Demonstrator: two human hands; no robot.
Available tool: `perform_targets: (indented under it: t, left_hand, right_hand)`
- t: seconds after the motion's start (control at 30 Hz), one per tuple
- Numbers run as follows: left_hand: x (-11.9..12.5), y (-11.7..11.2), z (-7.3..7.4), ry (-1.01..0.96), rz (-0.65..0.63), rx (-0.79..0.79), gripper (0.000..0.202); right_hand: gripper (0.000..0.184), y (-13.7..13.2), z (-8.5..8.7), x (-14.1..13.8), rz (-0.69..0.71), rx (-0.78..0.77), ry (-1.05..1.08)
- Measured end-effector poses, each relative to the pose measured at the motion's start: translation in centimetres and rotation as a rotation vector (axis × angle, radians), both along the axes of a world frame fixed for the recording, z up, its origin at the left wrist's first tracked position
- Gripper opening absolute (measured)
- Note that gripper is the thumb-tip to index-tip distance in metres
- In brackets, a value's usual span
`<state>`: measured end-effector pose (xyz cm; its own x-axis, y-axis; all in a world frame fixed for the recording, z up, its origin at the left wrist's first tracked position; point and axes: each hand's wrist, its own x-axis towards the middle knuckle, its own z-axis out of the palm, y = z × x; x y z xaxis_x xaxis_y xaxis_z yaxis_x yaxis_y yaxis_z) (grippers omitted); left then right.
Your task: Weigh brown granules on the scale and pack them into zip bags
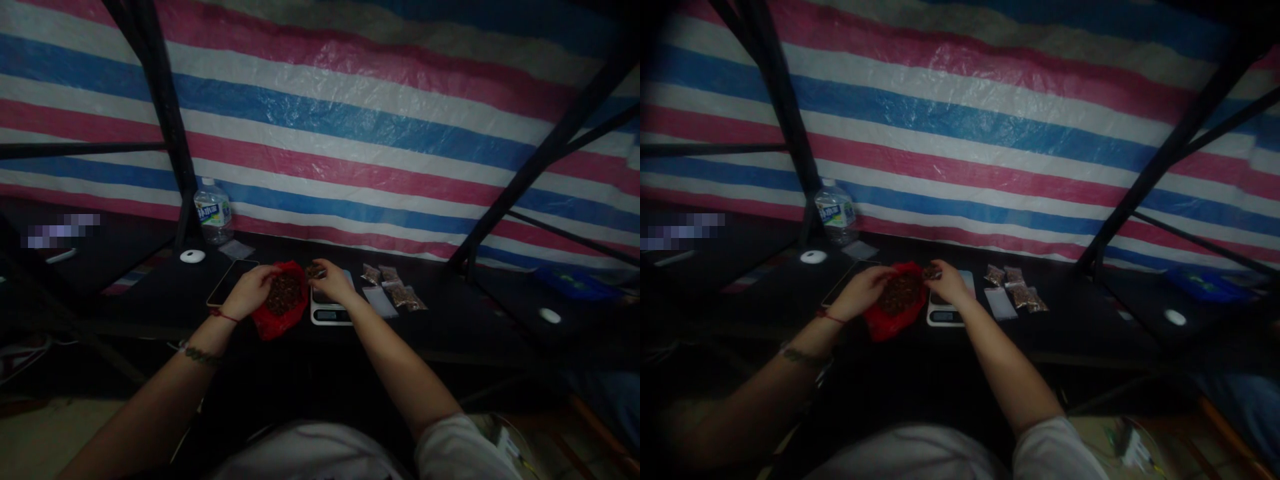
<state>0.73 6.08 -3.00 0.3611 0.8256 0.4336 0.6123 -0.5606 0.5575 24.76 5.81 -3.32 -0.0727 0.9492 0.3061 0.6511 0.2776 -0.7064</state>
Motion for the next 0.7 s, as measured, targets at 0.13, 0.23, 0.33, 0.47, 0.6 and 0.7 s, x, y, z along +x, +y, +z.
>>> perform_targets:
  t: [0.13, 0.23, 0.33, 0.47, 0.6, 0.7]
  left_hand:
    - [0.3, -0.3, 0.1, 0.031, -0.048, 0.036, 0.034]
    - [0.6, -0.5, -0.1, 0.048, -0.085, 0.058, 0.034]
    - [0.9, -0.6, -0.2, 0.062, -0.107, 0.052, 0.032]
    - [1.1, -0.9, 0.2, 0.074, -0.103, 0.045, 0.032]
    - [1.6, -1.4, 0.5, 0.080, -0.120, 0.050, 0.031]
    - [2.0, -1.8, 0.4, 0.083, -0.149, 0.045, 0.031]
  right_hand:
    - [0.056, -0.2, -0.5, 4.0, -0.201, 0.008, -0.171]
    - [0.057, -0.6, -1.0, 5.7, -0.301, -0.024, -0.313]
    - [0.068, -1.5, -0.6, 7.2, -0.344, 0.024, -0.404]
    - [0.047, -4.0, 0.3, 9.9, -0.429, 0.035, -0.523]
    - [0.034, -6.6, -0.5, 11.1, -0.481, -0.214, -0.690]
    - [0.029, -7.6, -1.8, 10.5, -0.524, -0.368, -0.744]
